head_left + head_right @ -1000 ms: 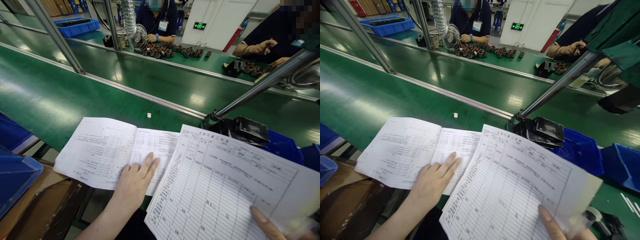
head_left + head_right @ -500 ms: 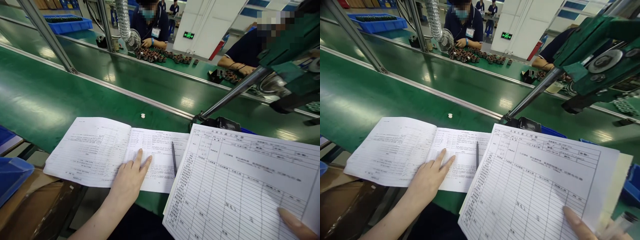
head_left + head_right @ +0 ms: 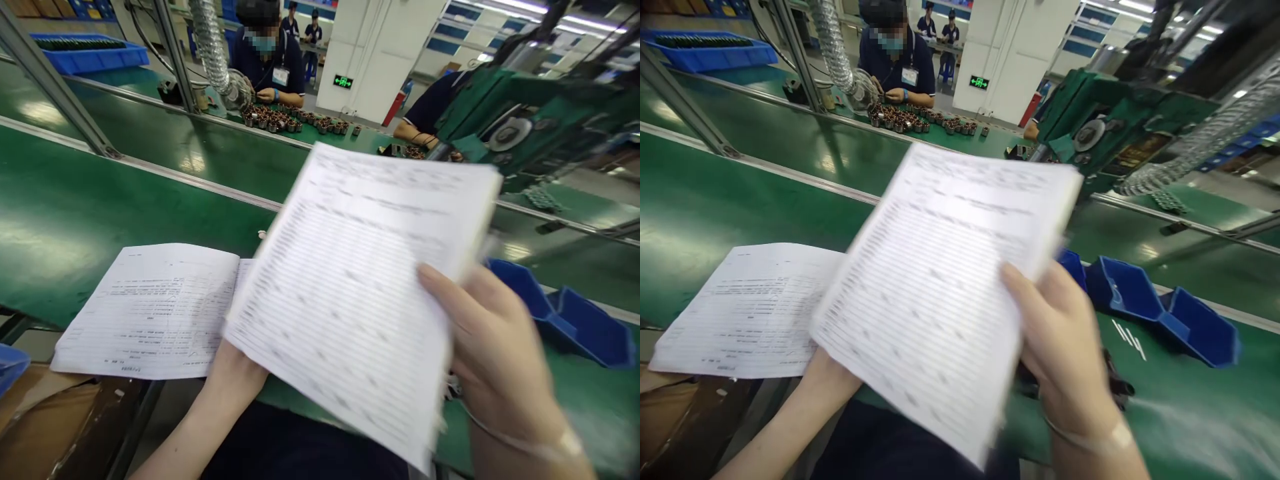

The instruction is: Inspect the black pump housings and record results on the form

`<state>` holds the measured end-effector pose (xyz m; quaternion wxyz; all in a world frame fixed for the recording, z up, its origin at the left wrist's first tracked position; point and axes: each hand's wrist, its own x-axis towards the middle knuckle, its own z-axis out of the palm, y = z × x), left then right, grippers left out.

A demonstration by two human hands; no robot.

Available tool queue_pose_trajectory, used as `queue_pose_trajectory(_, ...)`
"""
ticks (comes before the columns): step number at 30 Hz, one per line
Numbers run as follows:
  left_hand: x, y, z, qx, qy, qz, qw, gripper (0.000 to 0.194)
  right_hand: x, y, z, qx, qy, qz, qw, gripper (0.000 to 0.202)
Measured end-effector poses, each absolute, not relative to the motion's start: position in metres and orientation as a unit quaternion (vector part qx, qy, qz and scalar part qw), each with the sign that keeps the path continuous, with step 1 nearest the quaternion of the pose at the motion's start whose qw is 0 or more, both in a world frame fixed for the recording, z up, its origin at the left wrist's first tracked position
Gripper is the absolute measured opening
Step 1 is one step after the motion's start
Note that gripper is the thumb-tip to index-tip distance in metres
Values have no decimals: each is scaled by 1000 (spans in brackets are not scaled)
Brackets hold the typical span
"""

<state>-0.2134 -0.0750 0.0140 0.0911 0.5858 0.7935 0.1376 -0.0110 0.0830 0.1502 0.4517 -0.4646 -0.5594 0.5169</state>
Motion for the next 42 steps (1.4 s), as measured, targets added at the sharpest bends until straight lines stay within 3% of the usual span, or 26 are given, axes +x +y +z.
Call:
queue_pose_trajectory(3,-214,-77,8,659,747,87,29,40,-101,111,149,-348,-623,586,384,24)
queue_pose_trajectory(8,-211,-77,5,670,735,21,-103,51,-222,140,122,-365,-703,591,151,11)
queue_pose_trajectory(15,-209,-79,4,662,741,15,-113,49,-256,142,93,-393,-758,521,8,15)
queue_pose_trajectory(20,-210,-79,1,663,740,25,-107,49,-197,141,79,-436,-780,448,-33,62)
queue_pose_trajectory(25,-212,-79,-1,669,734,24,-114,51,-144,120,68,-442,-805,389,-76,81)
queue_pose_trajectory(32,-214,-80,2,678,725,25,-119,50,-108,124,93,-375,-856,335,-118,64)
queue_pose_trajectory(38,-214,-80,1,683,717,40,-133,51,-68,133,94,-263,-929,259,-13,42)
queue_pose_trajectory(42,-212,-79,4,678,725,25,-121,50,-84,100,73,-225,-952,205,-14,28)
